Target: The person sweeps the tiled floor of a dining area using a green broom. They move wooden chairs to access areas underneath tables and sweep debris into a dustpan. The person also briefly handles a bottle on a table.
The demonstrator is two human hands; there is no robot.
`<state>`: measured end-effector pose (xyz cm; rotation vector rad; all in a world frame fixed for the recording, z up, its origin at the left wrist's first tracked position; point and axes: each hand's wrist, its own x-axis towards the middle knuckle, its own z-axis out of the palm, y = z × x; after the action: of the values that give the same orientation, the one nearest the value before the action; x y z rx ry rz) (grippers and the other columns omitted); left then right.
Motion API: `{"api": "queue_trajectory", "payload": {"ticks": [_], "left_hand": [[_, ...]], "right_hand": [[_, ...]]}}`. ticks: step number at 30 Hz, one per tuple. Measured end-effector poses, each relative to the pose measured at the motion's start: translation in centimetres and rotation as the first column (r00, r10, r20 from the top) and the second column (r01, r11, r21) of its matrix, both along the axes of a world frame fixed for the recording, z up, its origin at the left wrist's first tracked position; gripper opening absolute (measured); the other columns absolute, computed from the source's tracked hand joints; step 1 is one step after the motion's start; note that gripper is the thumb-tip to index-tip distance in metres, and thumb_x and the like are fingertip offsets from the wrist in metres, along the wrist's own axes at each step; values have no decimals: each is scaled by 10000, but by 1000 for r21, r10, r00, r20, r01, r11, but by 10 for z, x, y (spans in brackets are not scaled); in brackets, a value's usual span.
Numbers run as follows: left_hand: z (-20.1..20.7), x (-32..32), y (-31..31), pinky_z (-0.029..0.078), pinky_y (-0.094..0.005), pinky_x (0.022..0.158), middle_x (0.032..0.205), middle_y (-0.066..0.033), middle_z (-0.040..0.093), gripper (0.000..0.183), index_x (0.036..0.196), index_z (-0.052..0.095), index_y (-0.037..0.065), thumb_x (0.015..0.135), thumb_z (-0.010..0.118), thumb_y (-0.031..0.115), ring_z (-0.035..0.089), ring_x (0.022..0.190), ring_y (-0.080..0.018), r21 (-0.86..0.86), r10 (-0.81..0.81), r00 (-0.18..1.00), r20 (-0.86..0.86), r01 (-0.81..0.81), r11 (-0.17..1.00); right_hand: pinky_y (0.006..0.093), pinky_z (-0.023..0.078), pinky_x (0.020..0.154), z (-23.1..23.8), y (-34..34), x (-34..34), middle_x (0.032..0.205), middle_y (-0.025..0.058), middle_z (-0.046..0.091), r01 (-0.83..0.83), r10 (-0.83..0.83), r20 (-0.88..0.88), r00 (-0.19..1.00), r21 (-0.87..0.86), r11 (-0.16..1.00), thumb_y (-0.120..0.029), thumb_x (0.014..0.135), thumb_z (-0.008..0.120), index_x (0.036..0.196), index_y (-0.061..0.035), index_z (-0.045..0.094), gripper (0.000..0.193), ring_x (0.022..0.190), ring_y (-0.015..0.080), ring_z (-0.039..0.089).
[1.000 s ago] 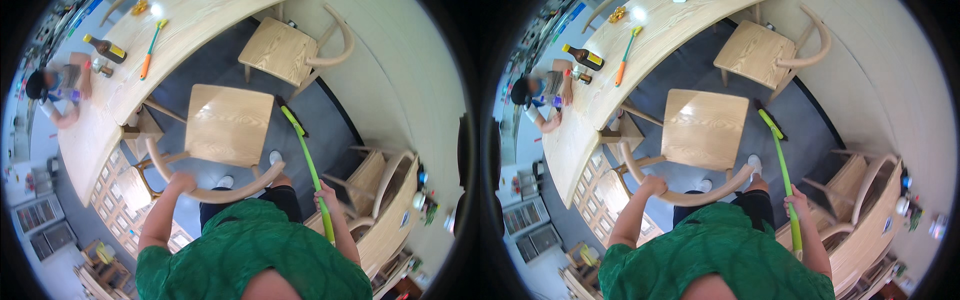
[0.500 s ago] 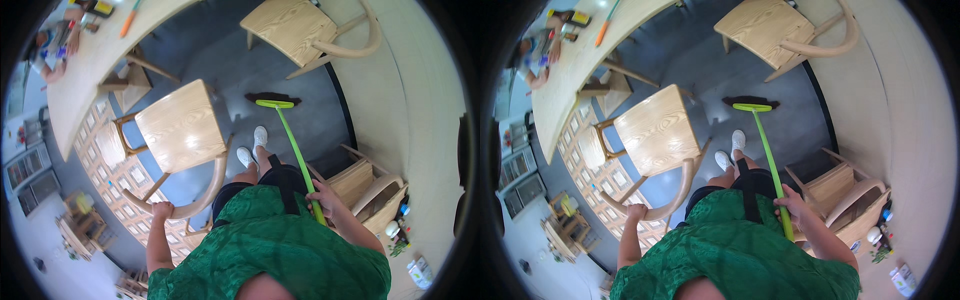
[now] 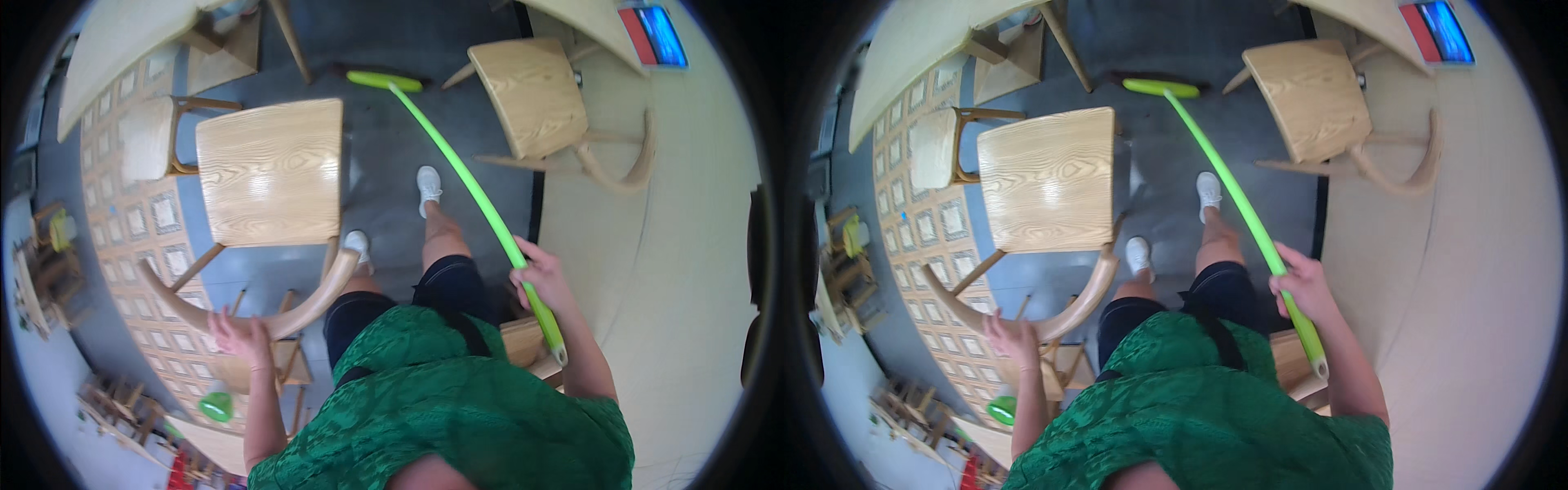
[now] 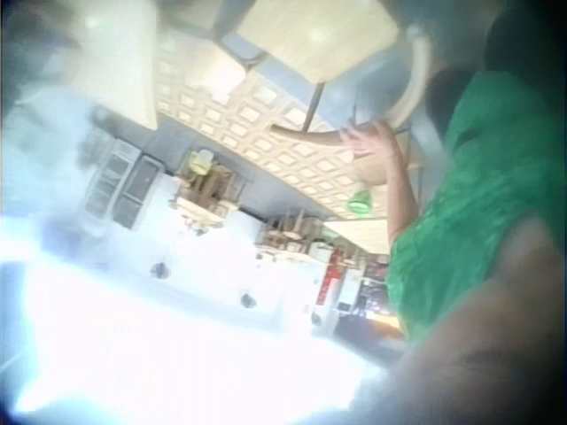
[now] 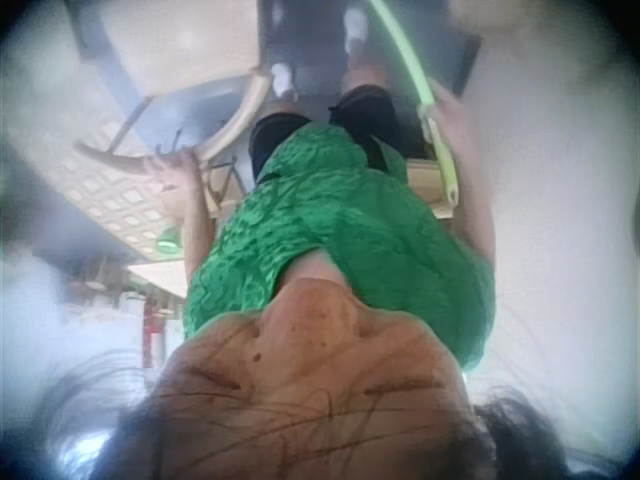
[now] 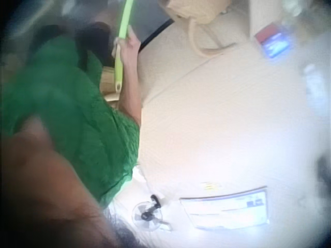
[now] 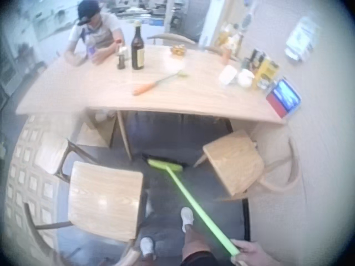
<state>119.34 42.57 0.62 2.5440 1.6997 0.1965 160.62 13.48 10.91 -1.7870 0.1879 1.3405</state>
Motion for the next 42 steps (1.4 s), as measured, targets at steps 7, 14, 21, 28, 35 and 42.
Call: {"api": "queue_trajectory", "payload": {"ticks": [7, 14, 21, 28, 35, 42], "left_hand": [[-23, 21, 1, 248, -444, 992, 1240, -140, 427, 400, 1073, 517, 46, 676, 563, 72, 339, 1182, -329, 80, 353, 931, -96, -346, 935], [-31, 2, -4, 242, -415, 1016, 1159, -75, 506, 243, 979, 553, 48, 736, 542, 47, 313, 1214, -316, -12, 362, 909, -208, -373, 928], [-31, 1, -4, 237, -396, 1026, 1129, -69, 522, 209, 963, 570, 56, 760, 520, 70, 290, 1241, -288, -35, 436, 855, -280, -463, 886], [-26, 12, -3, 250, -411, 1003, 1083, -67, 538, 179, 925, 576, 67, 749, 550, 73, 300, 1222, -301, -39, 403, 889, -215, -421, 906], [-24, 17, -2, 259, -421, 984, 1108, -112, 516, 168, 901, 579, 68, 734, 557, 71, 309, 1219, -311, -52, 400, 897, -188, -416, 908], [-25, 16, -1, 259, -429, 980, 1102, -150, 507, 164, 871, 580, 60, 713, 535, 54, 323, 1207, -330, -22, 403, 898, -177, -413, 910]], "right_hand": [[271, 395, 327, -161, 156, 223, 628, 83, 522, -368, 341, 354, 871, 11, 930, 44, 712, 501, 1298, -19, 327, 615, 366, 154, 475], [283, 398, 356, -285, 307, 349, 599, 80, 519, -297, 269, 511, 816, -28, 955, -24, 729, 559, 1141, 25, 468, 425, 408, 163, 492], [273, 342, 321, -333, 312, 302, 518, 38, 457, -67, 60, 55, 997, 139, 988, -93, 766, 536, 892, -106, 487, 136, 359, 151, 431], [224, 314, 287, -138, 167, 227, 505, 55, 423, -181, 194, -44, 980, 203, 962, -47, 747, 489, 1321, -4, 289, 610, 332, 113, 406], [210, 346, 314, -61, 158, 226, 529, 66, 466, -358, 341, 167, 925, 86, 930, -8, 694, 460, 1329, -36, 302, 655, 349, 119, 444], [262, 383, 348, -249, 327, 306, 570, 46, 456, -388, 375, 335, 864, -31, 921, -76, 820, 498, 1368, -159, 239, 612, 391, 133, 434]]}}
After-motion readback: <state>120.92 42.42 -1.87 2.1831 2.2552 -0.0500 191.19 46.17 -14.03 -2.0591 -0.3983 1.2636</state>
